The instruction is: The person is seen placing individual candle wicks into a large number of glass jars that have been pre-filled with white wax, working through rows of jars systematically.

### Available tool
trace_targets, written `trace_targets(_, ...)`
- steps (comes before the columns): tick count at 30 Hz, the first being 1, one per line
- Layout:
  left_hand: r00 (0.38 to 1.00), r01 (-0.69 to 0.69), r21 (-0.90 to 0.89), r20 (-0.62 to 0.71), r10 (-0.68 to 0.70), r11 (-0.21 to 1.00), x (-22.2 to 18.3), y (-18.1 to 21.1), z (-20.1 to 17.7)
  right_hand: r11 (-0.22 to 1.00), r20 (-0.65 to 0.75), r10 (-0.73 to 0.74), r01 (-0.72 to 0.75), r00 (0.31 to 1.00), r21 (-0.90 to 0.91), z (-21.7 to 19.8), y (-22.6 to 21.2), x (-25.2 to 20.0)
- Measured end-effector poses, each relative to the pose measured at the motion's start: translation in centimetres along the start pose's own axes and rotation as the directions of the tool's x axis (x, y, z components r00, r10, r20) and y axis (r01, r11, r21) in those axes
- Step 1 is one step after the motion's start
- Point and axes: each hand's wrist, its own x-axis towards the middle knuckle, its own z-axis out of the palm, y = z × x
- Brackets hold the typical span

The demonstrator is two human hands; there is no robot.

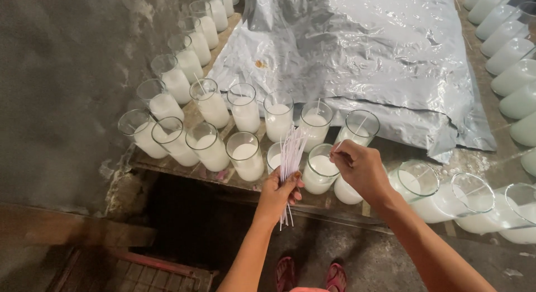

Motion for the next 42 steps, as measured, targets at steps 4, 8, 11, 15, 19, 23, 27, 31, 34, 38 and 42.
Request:
trace_targets(4,1.000,-0.025,-0.036,0.008,0.026,0.999,-0.2,0.6,0.2,0.999,0.004,0.042,-0.042,0.999,0.011,-0.1,-0.7,0.0)
trace_targets(8,0.999,-0.036,-0.037,0.013,0.037,0.999,0.0,0.2,-0.1,1.000,-0.007,0.027,-0.027,1.000,-0.005,0.1,-0.2,0.2)
trace_targets(11,0.999,-0.045,-0.037,0.022,0.046,0.998,0.0,0.1,-0.2,1.000,-0.009,0.020,-0.020,1.000,0.000,0.1,0.0,0.3)
trace_targets(15,0.998,-0.062,-0.051,0.018,0.062,0.997,0.1,0.4,-0.1,0.995,0.056,0.052,-0.048,0.997,-0.082,0.6,0.8,0.7)
trace_targets(19,0.997,-0.073,-0.057,0.022,0.074,0.996,0.0,0.6,0.0,0.967,0.134,-0.008,0.042,0.991,-0.253,1.6,2.1,0.9)
trace_targets(23,0.997,-0.071,-0.056,0.030,0.073,0.996,0.1,0.6,0.2,0.903,0.170,-0.132,0.190,0.977,-0.386,1.8,2.5,1.5)
trace_targets(27,0.998,-0.052,-0.060,0.024,0.053,0.997,-0.1,1.0,0.6,0.878,0.252,-0.074,0.183,0.965,-0.442,2.9,4.5,1.7)
trace_targets(31,0.999,-0.032,-0.062,0.027,0.034,0.998,0.0,0.9,0.5,0.907,0.276,0.002,0.114,0.961,-0.405,3.1,4.6,1.7)
trace_targets(34,0.998,-0.029,-0.073,0.045,0.032,0.997,-0.1,1.3,0.4,0.928,0.280,0.035,0.073,0.959,-0.366,2.4,3.8,1.7)
trace_targets(38,0.998,-0.029,-0.080,0.057,0.034,0.996,0.2,1.1,-0.3,0.951,0.144,-0.072,0.111,0.987,-0.287,0.0,-1.1,1.2)
trace_targets(42,0.995,-0.051,-0.047,0.088,0.055,0.998,-0.3,2.3,-0.9,0.984,-0.003,0.130,-0.129,0.991,0.127,0.9,-6.1,0.2)
